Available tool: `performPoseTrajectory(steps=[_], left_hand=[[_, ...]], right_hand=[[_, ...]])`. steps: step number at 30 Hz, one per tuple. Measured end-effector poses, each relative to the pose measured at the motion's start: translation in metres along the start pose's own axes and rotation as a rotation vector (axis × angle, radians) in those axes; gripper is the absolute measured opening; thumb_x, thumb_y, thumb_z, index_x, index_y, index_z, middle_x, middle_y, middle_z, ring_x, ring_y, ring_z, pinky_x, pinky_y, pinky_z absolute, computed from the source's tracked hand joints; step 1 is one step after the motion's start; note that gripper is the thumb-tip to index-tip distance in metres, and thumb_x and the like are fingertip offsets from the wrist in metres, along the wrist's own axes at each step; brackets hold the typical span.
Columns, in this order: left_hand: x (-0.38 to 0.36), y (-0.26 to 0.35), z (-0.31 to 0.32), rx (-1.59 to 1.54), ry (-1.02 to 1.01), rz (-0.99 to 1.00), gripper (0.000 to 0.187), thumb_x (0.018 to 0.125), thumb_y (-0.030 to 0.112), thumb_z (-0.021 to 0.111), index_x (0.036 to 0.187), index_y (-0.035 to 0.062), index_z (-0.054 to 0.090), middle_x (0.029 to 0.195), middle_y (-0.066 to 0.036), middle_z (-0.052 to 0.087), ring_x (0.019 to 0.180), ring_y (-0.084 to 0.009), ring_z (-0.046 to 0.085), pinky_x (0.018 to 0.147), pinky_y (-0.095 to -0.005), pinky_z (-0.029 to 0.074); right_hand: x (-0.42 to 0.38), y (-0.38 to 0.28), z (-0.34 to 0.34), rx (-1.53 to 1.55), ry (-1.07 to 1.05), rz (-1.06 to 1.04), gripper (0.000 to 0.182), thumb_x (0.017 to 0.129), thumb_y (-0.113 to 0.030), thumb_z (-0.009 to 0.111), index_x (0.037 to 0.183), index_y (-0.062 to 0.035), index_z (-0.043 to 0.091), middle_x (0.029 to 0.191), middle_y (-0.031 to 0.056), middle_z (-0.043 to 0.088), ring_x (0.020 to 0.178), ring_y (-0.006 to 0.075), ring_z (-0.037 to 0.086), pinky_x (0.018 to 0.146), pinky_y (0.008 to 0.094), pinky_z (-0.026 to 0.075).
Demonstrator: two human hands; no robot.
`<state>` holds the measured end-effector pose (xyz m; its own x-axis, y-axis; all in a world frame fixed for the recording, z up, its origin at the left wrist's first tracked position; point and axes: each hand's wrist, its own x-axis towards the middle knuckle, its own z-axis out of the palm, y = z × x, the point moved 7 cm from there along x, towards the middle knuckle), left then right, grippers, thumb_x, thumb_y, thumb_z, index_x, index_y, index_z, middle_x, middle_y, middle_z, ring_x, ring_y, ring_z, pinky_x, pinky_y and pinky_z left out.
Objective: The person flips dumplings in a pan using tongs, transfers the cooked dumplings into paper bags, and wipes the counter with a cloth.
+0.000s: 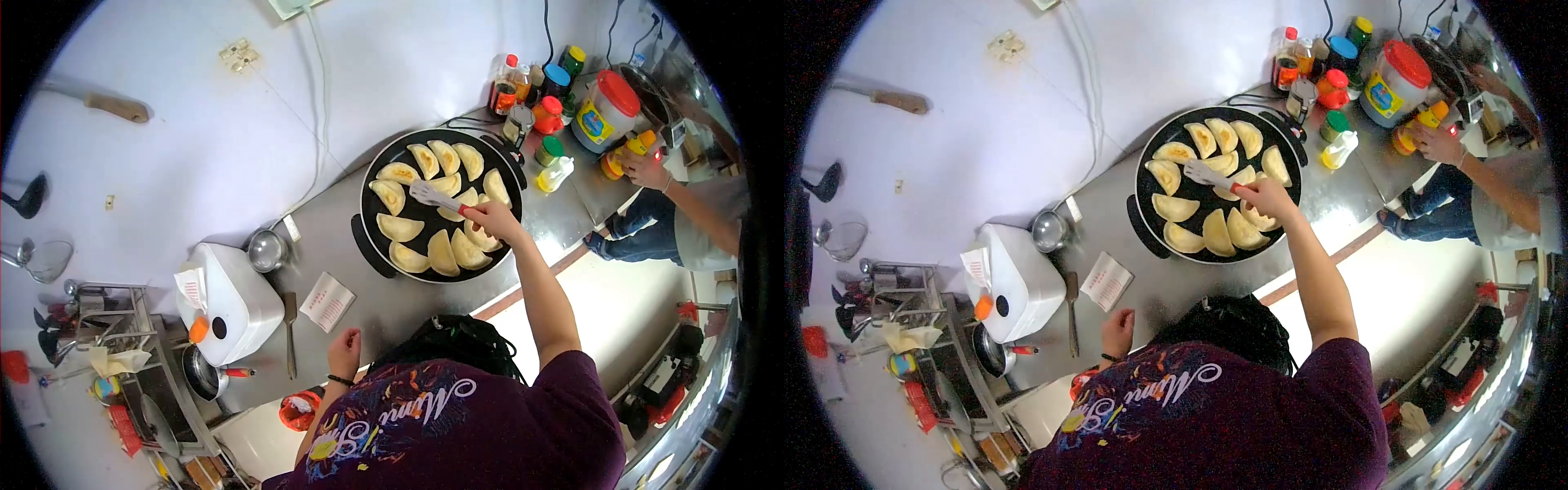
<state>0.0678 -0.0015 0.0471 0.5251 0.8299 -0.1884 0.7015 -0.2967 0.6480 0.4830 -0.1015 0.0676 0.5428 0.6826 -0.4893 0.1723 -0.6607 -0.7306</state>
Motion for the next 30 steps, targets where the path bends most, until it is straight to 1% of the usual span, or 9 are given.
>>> performPoseTrajectory(steps=[1, 5, 8, 10, 12, 13, 16, 24, 30], left_hand=[[-0.001, 0.0, 0.0, 0.052, -0.007, -0.005, 0.018, 0.081, 0.021, 0.055, 0.089, 0.0054, 0.061, 0.074, -0.012, 0.062, 0.067, -0.0233, 0.061, 0.06, -0.031, 0.047], [-0.003, -0.003, 0.009, 0.003, -0.035, 0.023, 0.019, 0.081, 0.021, 0.054, 0.089, 0.0046, 0.061, 0.075, -0.014, 0.062, 0.068, -0.0242, 0.061, 0.061, -0.0311, 0.047], [-0.003, 0.007, 0.006, -0.014, -0.054, 0.011, 0.02, 0.081, 0.022, 0.054, 0.09, 0.0049, 0.061, 0.075, -0.013, 0.062, 0.069, -0.0243, 0.061, 0.062, -0.0311, 0.047], [0.0, -0.011, 0.009, 0.026, -0.087, -0.018, 0.02, 0.082, 0.023, 0.054, 0.092, 0.0056, 0.06, 0.077, -0.012, 0.062, 0.07, -0.0239, 0.061, 0.062, -0.0312, 0.047], [0.005, -0.047, 0.014, -0.049, -0.001, -0.082, 0.02, 0.083, 0.023, 0.053, 0.092, 0.0062, 0.059, 0.078, -0.011, 0.062, 0.072, -0.0237, 0.061, 0.063, -0.0318, 0.047], [0.003, -0.045, 0.009, -0.06, -0.004, -0.092, 0.02, 0.083, 0.023, 0.053, 0.092, 0.0062, 0.059, 0.078, -0.011, 0.062, 0.072, -0.0237, 0.061, 0.063, -0.0318, 0.047], [0.003, -0.04, -0.002, -0.052, 0.016, -0.081, 0.02, 0.083, 0.024, 0.053, 0.093, 0.0069, 0.059, 0.08, -0.011, 0.061, 0.073, -0.0239, 0.06, 0.064, -0.0325, 0.046], [0.006, -0.04, 0.007, 0.0, 0.018, -0.025, 0.02, 0.083, 0.024, 0.052, 0.091, 0.0062, 0.059, 0.078, -0.012, 0.061, 0.069, -0.0228, 0.059, 0.063, -0.0318, 0.046], [0.006, -0.042, 0.015, 0.014, -0.056, -0.045, 0.021, 0.083, 0.024, 0.052, 0.092, 0.0052, 0.059, 0.075, -0.011, 0.06, 0.068, -0.0219, 0.059, 0.063, -0.0309, 0.045]], right_hand=[[0.011, 0.009, 0.006, 0.085, -0.065, 0.002, 0.046, 0.074, -0.048, 0.059, 0.078, -0.0025, 0.064, 0.058, 0.0024, 0.056, 0.043, 0.008, 0.046, 0.037, 0.023, 0.035], [0.045, 0.004, 0.045, 0.34, -0.296, 0.064, 0.036, 0.075, -0.039, 0.062, 0.084, -0.005, 0.065, 0.061, 0.0034, 0.057, 0.041, 0.0068, 0.043, 0.036, 0.0211, 0.031], [0.057, -0.015, 0.068, 0.35, -0.273, -0.024, 0.041, 0.075, -0.042, 0.061, 0.092, -0.0043, 0.063, 0.062, 0.0013, 0.056, 0.04, 0.0049, 0.038, 0.035, 0.0193, 0.028], [0.051, -0.023, 0.068, 0.276, -0.201, -0.104, 0.036, 0.076, -0.038, 0.061, 0.092, -0.007, 0.063, 0.064, 0.0033, 0.058, 0.043, 0.0107, 0.045, 0.039, 0.0234, 0.035], [0.007, -0.066, 0.034, -0.435, 0.336, -0.515, 0.027, 0.074, -0.03, 0.061, 0.091, -0.0101, 0.063, 0.068, 0.0062, 0.061, 0.051, 0.0193, 0.054, 0.047, 0.0298, 0.042], [-0.004, -0.074, 0.031, -0.509, 0.335, -0.523, 0.027, 0.071, -0.026, 0.063, 0.095, -0.0155, 0.061, 0.07, 0.0083, 0.061, 0.062, 0.0224, 0.059, 0.055, 0.0326, 0.046], [-0.02, -0.084, 0.037, -0.756, 0.435, -0.646, 0.031, 0.07, -0.028, 0.064, 0.097, -0.0145, 0.058, 0.07, 0.0056, 0.057, 0.063, 0.0214, 0.059, 0.054, 0.0322, 0.046], [-0.01, -0.062, 0.052, -0.783, 0.459, -0.636, 0.037, 0.072, -0.028, 0.062, 0.106, -0.0152, 0.051, 0.081, 0.0051, 0.053, 0.074, 0.0204, 0.058, 0.056, 0.0327, 0.047], [0.005, -0.07, 0.046, -0.66, 0.514, -0.682, 0.031, 0.075, -0.029, 0.06, 0.1, -0.0107, 0.055, 0.069, 0.0057, 0.058, 0.059, 0.0189, 0.058, 0.05, 0.032, 0.045]])
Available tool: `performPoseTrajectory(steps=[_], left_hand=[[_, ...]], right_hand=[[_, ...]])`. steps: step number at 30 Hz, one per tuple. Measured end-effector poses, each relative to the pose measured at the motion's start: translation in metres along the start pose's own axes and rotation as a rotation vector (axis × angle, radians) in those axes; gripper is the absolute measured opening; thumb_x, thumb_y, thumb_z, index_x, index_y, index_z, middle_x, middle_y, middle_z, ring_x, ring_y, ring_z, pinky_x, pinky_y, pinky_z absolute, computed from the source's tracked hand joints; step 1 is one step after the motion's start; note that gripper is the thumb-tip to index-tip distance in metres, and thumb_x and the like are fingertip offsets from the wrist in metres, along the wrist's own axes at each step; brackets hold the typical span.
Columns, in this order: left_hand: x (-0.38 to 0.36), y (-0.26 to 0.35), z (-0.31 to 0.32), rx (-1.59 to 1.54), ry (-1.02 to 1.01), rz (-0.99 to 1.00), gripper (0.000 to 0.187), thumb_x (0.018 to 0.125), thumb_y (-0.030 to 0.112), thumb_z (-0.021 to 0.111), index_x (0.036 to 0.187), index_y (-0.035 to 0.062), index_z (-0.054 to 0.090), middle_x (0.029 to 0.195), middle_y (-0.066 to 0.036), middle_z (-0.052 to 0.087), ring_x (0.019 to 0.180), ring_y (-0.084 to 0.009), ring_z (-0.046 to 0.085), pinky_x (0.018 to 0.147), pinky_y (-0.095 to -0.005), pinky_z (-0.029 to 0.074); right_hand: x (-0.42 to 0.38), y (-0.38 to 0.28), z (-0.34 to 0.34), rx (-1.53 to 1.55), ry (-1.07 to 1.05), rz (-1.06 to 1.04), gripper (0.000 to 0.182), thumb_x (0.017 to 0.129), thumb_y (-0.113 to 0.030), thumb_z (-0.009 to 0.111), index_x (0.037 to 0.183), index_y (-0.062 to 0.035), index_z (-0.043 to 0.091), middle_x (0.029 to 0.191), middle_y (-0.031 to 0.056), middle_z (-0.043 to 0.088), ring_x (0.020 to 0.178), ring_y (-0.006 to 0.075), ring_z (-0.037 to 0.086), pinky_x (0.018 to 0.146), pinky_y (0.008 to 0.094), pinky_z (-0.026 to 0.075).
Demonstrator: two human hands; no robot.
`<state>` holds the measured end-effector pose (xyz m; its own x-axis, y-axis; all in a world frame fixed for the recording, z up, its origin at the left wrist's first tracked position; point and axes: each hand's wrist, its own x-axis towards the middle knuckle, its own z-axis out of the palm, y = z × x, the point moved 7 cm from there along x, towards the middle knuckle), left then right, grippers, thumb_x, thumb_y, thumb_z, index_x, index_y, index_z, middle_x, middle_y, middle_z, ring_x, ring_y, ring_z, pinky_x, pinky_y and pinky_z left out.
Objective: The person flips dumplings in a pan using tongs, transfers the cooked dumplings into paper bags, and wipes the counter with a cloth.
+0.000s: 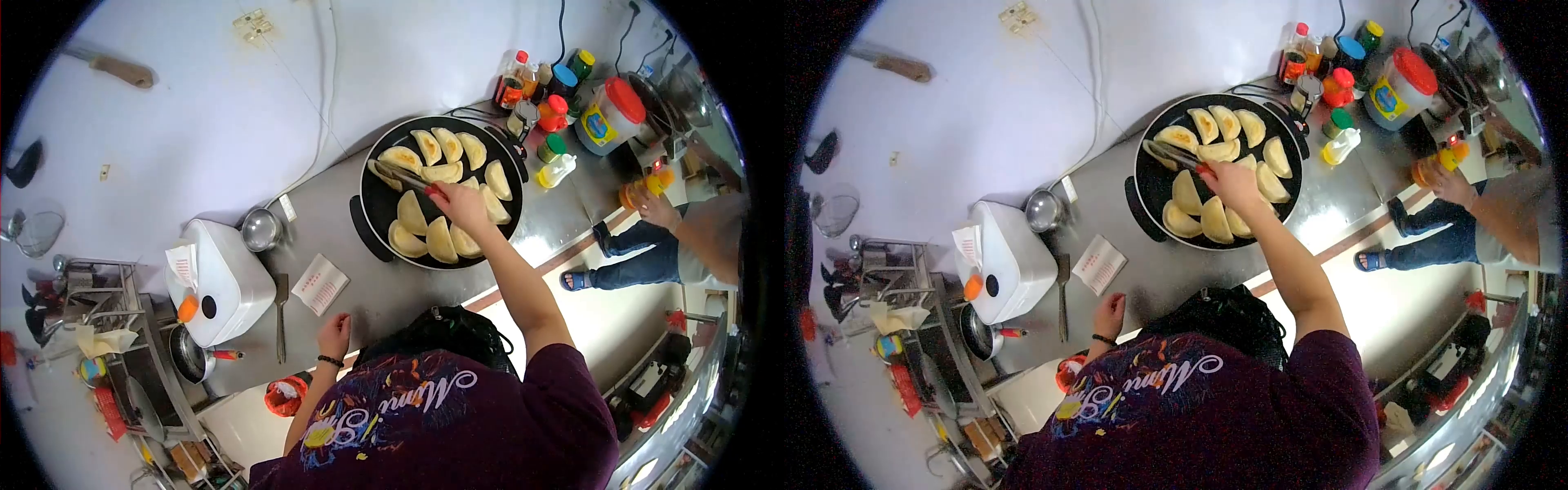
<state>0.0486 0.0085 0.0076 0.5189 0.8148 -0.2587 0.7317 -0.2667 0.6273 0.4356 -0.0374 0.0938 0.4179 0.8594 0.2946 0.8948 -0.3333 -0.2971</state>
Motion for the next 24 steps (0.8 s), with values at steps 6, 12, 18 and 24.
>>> performPoseTrajectory(steps=[6, 12, 18, 24], left_hand=[[-0.001, 0.005, 0.002, 0.02, -0.005, 0.007, 0.022, 0.083, 0.023, 0.053, 0.092, 0.005, 0.059, 0.074, -0.012, 0.06, 0.068, -0.0237, 0.059, 0.063, -0.0313, 0.045], [-0.001, 0.001, 0.004, -0.03, 0.006, 0.015, 0.022, 0.082, 0.022, 0.052, 0.091, 0.0033, 0.058, 0.075, -0.013, 0.061, 0.07, -0.024, 0.059, 0.063, -0.0321, 0.045], [-0.003, 0.007, 0.003, -0.005, 0.006, 0.015, 0.02, 0.082, 0.021, 0.053, 0.092, 0.0045, 0.059, 0.074, -0.013, 0.06, 0.069, -0.0248, 0.059, 0.063, -0.0325, 0.045], [0.002, 0.01, 0.006, 0.027, -0.041, 0.033, 0.02, 0.082, 0.023, 0.052, 0.092, 0.0068, 0.059, 0.076, -0.013, 0.061, 0.071, -0.026, 0.059, 0.063, -0.0332, 0.046]], right_hand=[[-0.012, 0.022, 0.056, 0.937, -0.621, 0.657, 0.042, 0.078, -0.043, 0.055, 0.079, -0.0014, 0.063, 0.062, 0.0037, 0.059, 0.044, 0.0092, 0.05, 0.041, 0.0239, 0.041], [-0.015, 0.018, -0.036, 0.145, -0.26, 0.302, 0.035, 0.079, -0.039, 0.051, 0.085, -0.007, 0.062, 0.068, 0.0129, 0.061, 0.063, 0.0284, 0.058, 0.057, 0.0371, 0.046], [-0.057, -0.016, -0.064, 0.046, -0.411, 0.235, 0.025, 0.08, -0.036, 0.05, 0.087, -0.0147, 0.062, 0.07, 0.0089, 0.06, 0.07, 0.0268, 0.059, 0.058, 0.0388, 0.045], [-0.064, -0.015, -0.046, -0.016, -0.42, 0.2, 0.022, 0.08, -0.035, 0.051, 0.084, -0.0149, 0.059, 0.07, 0.0066, 0.06, 0.068, 0.0248, 0.059, 0.055, 0.0372, 0.045]])
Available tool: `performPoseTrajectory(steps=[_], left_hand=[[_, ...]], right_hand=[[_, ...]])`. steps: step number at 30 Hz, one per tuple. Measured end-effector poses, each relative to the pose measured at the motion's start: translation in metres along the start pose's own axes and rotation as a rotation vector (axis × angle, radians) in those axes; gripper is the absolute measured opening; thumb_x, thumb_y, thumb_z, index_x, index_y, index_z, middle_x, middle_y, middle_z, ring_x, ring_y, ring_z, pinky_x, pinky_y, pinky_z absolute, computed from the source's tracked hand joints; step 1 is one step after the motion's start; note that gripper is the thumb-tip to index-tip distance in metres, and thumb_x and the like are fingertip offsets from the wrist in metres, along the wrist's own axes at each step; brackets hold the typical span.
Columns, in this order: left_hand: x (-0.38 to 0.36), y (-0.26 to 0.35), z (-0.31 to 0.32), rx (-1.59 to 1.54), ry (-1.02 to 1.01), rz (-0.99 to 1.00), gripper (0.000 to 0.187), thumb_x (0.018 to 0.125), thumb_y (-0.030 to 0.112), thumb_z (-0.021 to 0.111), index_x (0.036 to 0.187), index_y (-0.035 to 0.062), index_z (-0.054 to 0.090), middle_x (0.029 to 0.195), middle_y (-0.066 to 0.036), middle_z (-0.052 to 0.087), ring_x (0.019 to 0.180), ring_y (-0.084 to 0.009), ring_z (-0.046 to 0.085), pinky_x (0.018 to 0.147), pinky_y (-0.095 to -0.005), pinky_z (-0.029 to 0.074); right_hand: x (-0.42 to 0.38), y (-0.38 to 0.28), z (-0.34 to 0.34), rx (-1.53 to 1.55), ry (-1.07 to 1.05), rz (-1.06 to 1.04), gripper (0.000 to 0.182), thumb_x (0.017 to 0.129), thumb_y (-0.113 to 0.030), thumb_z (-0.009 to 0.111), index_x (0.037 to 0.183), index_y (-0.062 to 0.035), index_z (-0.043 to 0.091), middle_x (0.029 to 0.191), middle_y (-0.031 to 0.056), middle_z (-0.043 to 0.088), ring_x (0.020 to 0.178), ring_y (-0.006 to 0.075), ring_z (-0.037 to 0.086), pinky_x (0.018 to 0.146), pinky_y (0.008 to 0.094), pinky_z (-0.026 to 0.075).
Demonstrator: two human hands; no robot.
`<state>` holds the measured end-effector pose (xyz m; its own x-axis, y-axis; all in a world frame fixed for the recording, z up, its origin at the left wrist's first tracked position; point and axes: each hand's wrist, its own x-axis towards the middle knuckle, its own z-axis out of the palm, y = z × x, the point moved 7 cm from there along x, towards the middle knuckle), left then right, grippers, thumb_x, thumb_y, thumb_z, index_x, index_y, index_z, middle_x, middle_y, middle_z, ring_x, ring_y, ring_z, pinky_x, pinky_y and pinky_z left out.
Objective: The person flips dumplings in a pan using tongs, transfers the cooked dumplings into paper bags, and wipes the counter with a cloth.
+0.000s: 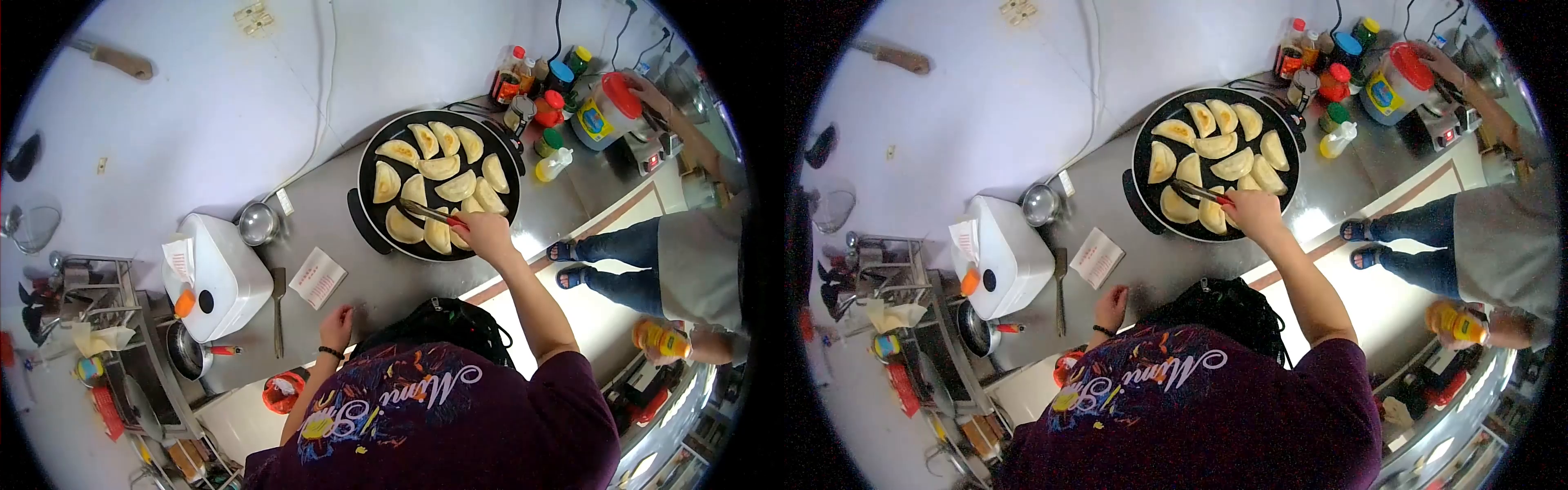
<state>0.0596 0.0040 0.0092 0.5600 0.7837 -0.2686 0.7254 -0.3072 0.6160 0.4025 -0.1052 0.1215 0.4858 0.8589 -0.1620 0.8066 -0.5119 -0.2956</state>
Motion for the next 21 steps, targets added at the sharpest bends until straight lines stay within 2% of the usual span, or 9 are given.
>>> performPoseTrajectory(steps=[3, 5, 8, 10, 13, 16, 18, 21], left_hand=[[0.004, 0.001, -0.001, -0.016, -0.008, 0.009, 0.021, 0.082, 0.025, 0.051, 0.092, 0.0078, 0.059, 0.078, -0.013, 0.062, 0.073, -0.0268, 0.06, 0.063, -0.0343, 0.046], [0.006, 0.001, 0.0, -0.027, 0.005, 0.031, 0.021, 0.082, 0.025, 0.051, 0.092, 0.0081, 0.059, 0.078, -0.012, 0.062, 0.073, -0.0268, 0.06, 0.063, -0.0345, 0.046], [0.007, -0.001, 0.002, 0.044, -0.013, 0.018, 0.022, 0.082, 0.026, 0.05, 0.092, 0.0085, 0.059, 0.079, -0.012, 0.062, 0.073, -0.0268, 0.06, 0.064, -0.0348, 0.046], [0.008, -0.007, 0.005, 0.009, -0.027, -0.011, 0.022, 0.082, 0.027, 0.05, 0.091, 0.009, 0.059, 0.078, -0.012, 0.062, 0.074, -0.0268, 0.06, 0.064, -0.0353, 0.046], [0.007, -0.009, 0.01, 0.032, -0.043, 0.006, 0.022, 0.082, 0.027, 0.05, 0.091, 0.0093, 0.06, 0.078, -0.012, 0.062, 0.073, -0.027, 0.06, 0.064, -0.0354, 0.046], [0.007, -0.003, 0.012, -0.012, -0.065, 0.037, 0.022, 0.083, 0.027, 0.05, 0.091, 0.0091, 0.059, 0.078, -0.012, 0.062, 0.073, -0.0269, 0.06, 0.064, -0.0353, 0.046], [0.006, 0.005, 0.007, 0.007, -0.062, 0.036, 0.021, 0.083, 0.026, 0.05, 0.091, 0.0089, 0.059, 0.078, -0.012, 0.062, 0.073, -0.0267, 0.06, 0.064, -0.0349, 0.046], [0.011, 0.007, -0.005, -0.019, -0.034, 0.044, 0.021, 0.082, 0.025, 0.051, 0.091, 0.008, 0.059, 0.079, -0.012, 0.062, 0.073, -0.0265, 0.06, 0.064, -0.0341, 0.046]], right_hand=[[-0.011, -0.006, 0.001, -0.064, 0.012, 0.016, 0.023, 0.08, -0.035, 0.051, 0.085, -0.014, 0.058, 0.069, 0.0064, 0.06, 0.065, 0.0246, 0.06, 0.054, 0.037, 0.045], [-0.015, -0.01, 0.019, -0.106, 0.063, -0.085, 0.022, 0.079, -0.035, 0.053, 0.084, -0.0133, 0.058, 0.066, 0.0068, 0.059, 0.061, 0.0245, 0.059, 0.052, 0.0372, 0.045], [-0.018, -0.012, 0.002, -0.072, 0.129, -0.09, 0.022, 0.077, -0.034, 0.055, 0.084, -0.0129, 0.057, 0.065, 0.0076, 0.059, 0.061, 0.0248, 0.059, 0.052, 0.0368, 0.045], [-0.012, -0.004, -0.005, 0.012, 0.133, -0.032, 0.023, 0.077, -0.034, 0.055, 0.084, -0.0119, 0.057, 0.066, 0.0081, 0.059, 0.061, 0.0257, 0.059, 0.051, 0.0373, 0.045], [0.005, 0.017, -0.01, 0.066, 0.287, 0.136, 0.025, 0.078, -0.033, 0.054, 0.087, -0.0104, 0.057, 0.069, 0.0108, 0.059, 0.064, 0.0283, 0.058, 0.055, 0.0393, 0.044], [0.039, 0.032, -0.012, 0.209, 0.348, 0.178, 0.027, 0.079, -0.034, 0.053, 0.09, -0.0098, 0.058, 0.07, 0.013, 0.059, 0.068, 0.0306, 0.058, 0.059, 0.0403, 0.045], [0.051, 0.039, -0.017, 0.257, 0.36, 0.21, 0.028, 0.079, -0.034, 0.051, 0.086, -0.0083, 0.06, 0.071, 0.0145, 0.059, 0.07, 0.0322, 0.058, 0.062, 0.0407, 0.045], [0.068, 0.048, -0.018, 0.278, 0.227, 0.253, 0.031, 0.079, -0.036, 0.05, 0.079, -0.008, 0.064, 0.074, 0.0138, 0.061, 0.072, 0.0304, 0.059, 0.064, 0.0397, 0.046]])
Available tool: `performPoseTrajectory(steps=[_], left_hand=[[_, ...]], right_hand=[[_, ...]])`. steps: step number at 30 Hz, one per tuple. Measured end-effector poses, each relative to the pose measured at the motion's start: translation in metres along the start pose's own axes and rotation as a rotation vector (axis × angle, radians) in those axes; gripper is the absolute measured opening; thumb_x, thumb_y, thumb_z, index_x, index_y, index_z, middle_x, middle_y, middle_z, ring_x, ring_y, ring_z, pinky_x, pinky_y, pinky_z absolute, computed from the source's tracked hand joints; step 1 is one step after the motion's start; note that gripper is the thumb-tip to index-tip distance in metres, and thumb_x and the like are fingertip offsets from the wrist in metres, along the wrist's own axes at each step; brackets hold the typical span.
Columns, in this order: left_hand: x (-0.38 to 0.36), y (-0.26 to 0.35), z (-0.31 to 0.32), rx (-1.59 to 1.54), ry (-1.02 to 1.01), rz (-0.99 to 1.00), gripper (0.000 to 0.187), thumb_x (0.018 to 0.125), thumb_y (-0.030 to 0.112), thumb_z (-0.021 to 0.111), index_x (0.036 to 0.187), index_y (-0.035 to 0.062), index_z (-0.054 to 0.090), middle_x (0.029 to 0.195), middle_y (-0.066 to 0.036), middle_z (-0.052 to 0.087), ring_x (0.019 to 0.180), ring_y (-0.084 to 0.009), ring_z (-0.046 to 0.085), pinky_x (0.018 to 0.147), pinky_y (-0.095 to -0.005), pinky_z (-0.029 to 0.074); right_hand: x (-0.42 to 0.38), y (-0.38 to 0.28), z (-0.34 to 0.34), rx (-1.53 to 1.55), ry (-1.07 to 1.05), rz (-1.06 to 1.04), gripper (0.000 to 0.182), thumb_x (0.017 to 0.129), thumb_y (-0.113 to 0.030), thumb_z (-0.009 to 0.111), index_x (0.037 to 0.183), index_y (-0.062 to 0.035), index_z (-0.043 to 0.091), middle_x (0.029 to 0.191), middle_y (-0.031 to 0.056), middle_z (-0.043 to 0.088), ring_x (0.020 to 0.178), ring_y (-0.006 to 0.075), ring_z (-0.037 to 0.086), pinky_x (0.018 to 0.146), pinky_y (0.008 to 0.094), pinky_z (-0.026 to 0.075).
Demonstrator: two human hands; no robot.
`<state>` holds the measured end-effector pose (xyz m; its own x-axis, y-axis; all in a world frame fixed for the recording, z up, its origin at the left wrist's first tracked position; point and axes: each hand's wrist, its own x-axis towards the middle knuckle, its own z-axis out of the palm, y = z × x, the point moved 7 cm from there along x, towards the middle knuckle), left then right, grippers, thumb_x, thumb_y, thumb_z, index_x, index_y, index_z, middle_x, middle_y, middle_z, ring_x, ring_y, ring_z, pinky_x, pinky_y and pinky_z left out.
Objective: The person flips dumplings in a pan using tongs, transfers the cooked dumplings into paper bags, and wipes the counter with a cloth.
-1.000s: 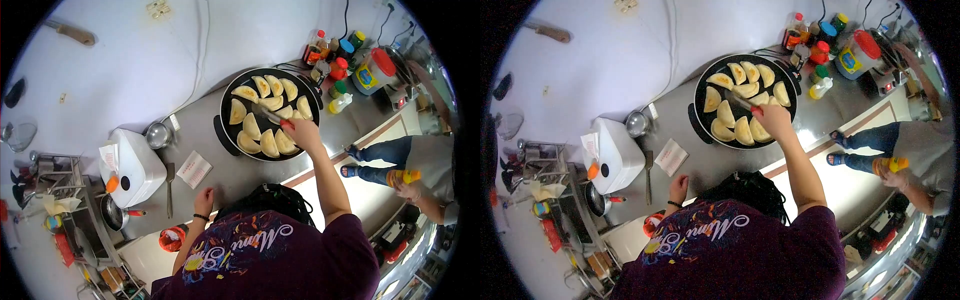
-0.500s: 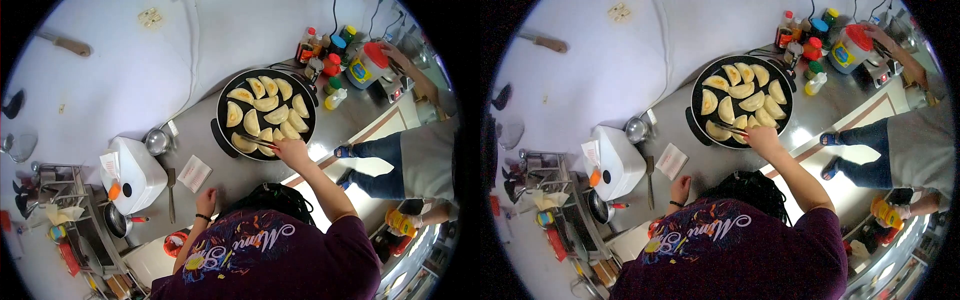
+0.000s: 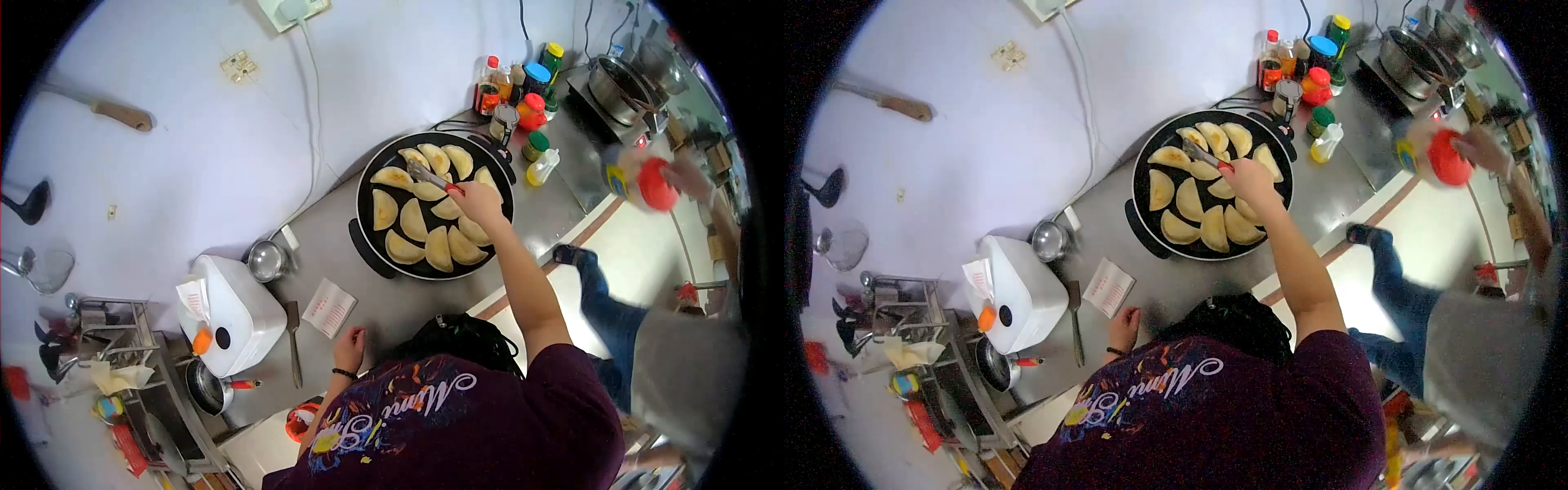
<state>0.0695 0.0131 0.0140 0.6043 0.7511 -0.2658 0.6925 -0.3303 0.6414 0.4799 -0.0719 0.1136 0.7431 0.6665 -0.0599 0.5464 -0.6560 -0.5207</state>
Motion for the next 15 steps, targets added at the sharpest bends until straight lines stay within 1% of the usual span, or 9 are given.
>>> performPoseTrajectory(steps=[1, 3, 6, 7, 9, 11, 13, 14, 15], left_hand=[[-0.001, -0.001, -0.002, -0.048, 0.021, 0.004, 0.021, 0.082, 0.025, 0.051, 0.091, 0.0073, 0.059, 0.079, -0.012, 0.062, 0.073, -0.0265, 0.06, 0.064, -0.0337, 0.046], [-0.006, -0.007, -0.003, -0.025, 0.027, -0.01, 0.021, 0.082, 0.024, 0.052, 0.091, 0.0065, 0.059, 0.078, -0.012, 0.062, 0.072, -0.0264, 0.06, 0.064, -0.0336, 0.046], [-0.012, -0.016, -0.003, 0.01, 0.052, -0.04, 0.021, 0.082, 0.023, 0.052, 0.09, 0.0051, 0.059, 0.077, -0.013, 0.062, 0.071, -0.0263, 0.06, 0.064, -0.0334, 0.046], [-0.014, -0.018, -0.002, 0.026, 0.043, -0.048, 0.021, 0.082, 0.024, 0.052, 0.091, 0.0055, 0.059, 0.078, -0.013, 0.062, 0.072, -0.026, 0.06, 0.064, -0.0333, 0.046], [-0.018, -0.021, 0.003, 0.043, 0.03, -0.05, 0.021, 0.081, 0.024, 0.053, 0.091, 0.0059, 0.06, 0.078, -0.012, 0.062, 0.072, -0.0257, 0.06, 0.064, -0.0333, 0.046], [-0.019, -0.024, 0.009, 0.075, 0.029, -0.083, 0.021, 0.082, 0.024, 0.053, 0.091, 0.0064, 0.06, 0.08, -0.012, 0.062, 0.073, -0.0253, 0.061, 0.064, -0.0334, 0.046], [-0.016, -0.018, 0.012, 0.057, 0.02, -0.063, 0.021, 0.082, 0.024, 0.052, 0.092, 0.0065, 0.06, 0.08, -0.012, 0.062, 0.074, -0.0251, 0.061, 0.064, -0.0332, 0.046], [-0.017, -0.016, 0.015, 0.037, 0.009, -0.057, 0.021, 0.082, 0.024, 0.052, 0.092, 0.0066, 0.06, 0.081, -0.012, 0.062, 0.075, -0.0249, 0.061, 0.064, -0.033, 0.046], [-0.017, -0.016, 0.017, 0.041, 0.005, -0.057, 0.021, 0.082, 0.024, 0.052, 0.092, 0.0066, 0.06, 0.081, -0.012, 0.062, 0.075, -0.0249, 0.061, 0.064, -0.033, 0.046]], right_hand=[[0.0, 0.0, -0.004, 0.0, 0.003, 0.003, 0.031, 0.079, -0.036, 0.05, 0.079, -0.008, 0.064, 0.074, 0.0138, 0.061, 0.072, 0.0304, 0.059, 0.064, 0.0397, 0.046], [-0.001, -0.003, -0.004, -0.202, -0.085, -0.069, 0.032, 0.079, -0.037, 0.05, 0.08, -0.0083, 0.065, 0.073, 0.0128, 0.062, 0.07, 0.0289, 0.06, 0.063, 0.0389, 0.047], [-0.001, 0.004, -0.013, -0.274, -0.116, -0.067, 0.034, 0.079, -0.039, 0.05, 0.079, -0.0077, 0.065, 0.074, 0.0122, 0.062, 0.07, 0.0284, 0.06, 0.061, 0.0378, 0.048], [0.001, 0.006, -0.015, -0.277, -0.114, -0.066, 0.034, 0.079, -0.039, 0.05, 0.079, -0.0077, 0.065, 0.074, 0.0122, 0.062, 0.07, 0.0284, 0.06, 0.061, 0.0378, 0.048], [0.006, 0.006, -0.019, -0.182, -0.121, -0.099, 0.035, 0.079, -0.04, 0.05, 0.079, -0.0082, 0.065, 0.074, 0.0122, 0.062, 0.07, 0.0287, 0.061, 0.061, 0.0377, 0.048], [0.011, 0.007, -0.014, -0.196, -0.129, -0.081, 0.037, 0.078, -0.041, 0.051, 0.079, -0.0072, 0.065, 0.075, 0.0127, 0.062, 0.071, 0.0288, 0.061, 0.061, 0.0382, 0.048], [0.016, 0.012, -0.003, -0.235, -0.19, -0.016, 0.039, 0.077, -0.042, 0.051, 0.078, -0.0055, 0.064, 0.073, 0.014, 0.062, 0.071, 0.029, 0.061, 0.062, 0.0391, 0.048], [0.018, 0.012, -0.001, -0.155, -0.153, -0.01, 0.042, 0.076, -0.044, 0.052, 0.077, -0.0036, 0.064, 0.073, 0.0156, 0.062, 0.071, 0.0295, 0.061, 0.063, 0.04, 0.047], [0.017, 0.013, -0.001, -0.152, -0.155, -0.006, 0.042, 0.076, -0.044, 0.052, 0.077, -0.0036, 0.064, 0.073, 0.0156, 0.062, 0.071, 0.0295, 0.061, 0.063, 0.04, 0.047]])
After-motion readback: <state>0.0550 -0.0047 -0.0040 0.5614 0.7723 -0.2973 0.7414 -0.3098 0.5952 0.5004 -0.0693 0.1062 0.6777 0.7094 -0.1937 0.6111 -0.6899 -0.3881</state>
